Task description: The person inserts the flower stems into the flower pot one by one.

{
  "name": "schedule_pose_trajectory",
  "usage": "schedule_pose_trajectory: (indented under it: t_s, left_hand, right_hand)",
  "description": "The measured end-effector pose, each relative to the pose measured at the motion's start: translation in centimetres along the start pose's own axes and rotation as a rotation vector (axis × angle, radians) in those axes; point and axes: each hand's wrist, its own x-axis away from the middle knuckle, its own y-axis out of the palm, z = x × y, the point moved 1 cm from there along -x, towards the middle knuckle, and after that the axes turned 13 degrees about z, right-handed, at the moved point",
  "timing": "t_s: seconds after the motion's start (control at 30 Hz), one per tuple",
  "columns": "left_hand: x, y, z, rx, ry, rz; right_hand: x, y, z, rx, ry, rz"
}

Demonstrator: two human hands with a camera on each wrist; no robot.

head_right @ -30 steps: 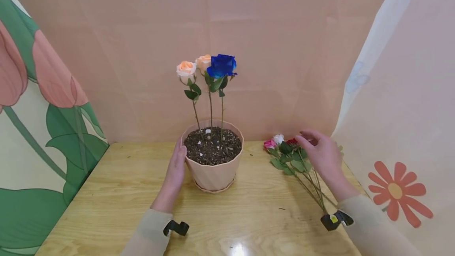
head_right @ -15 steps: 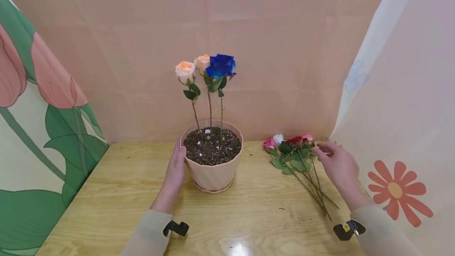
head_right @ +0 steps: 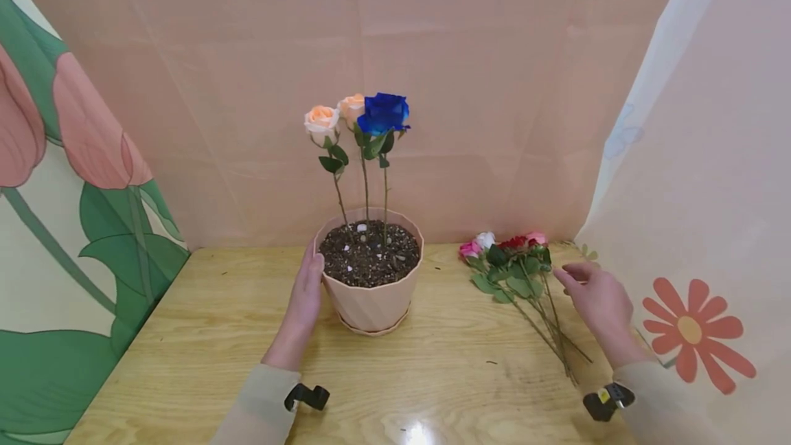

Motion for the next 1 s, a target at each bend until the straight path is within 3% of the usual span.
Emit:
schedule_pose_trajectory:
  t_s: [0.23, 0.53, 1.0]
  left_hand:
    - [0.1, 0.0, 0.1, 0.006, 0.015, 0.009]
    - [0.1, -0.1, 0.2, 0.016, 0.016, 0.009]
    - [0.2, 0.0, 0.2, 0.005, 0.006, 0.014]
  right_hand:
    - [-0.2, 1.5, 2.1, 0.029, 0.048, -0.047]
    - [-0.4, 2.3, 3.3, 0.015, 0.106, -0.116]
    - [-0.5, 3.8, 4.7, -0.061, 0.106, -0.186]
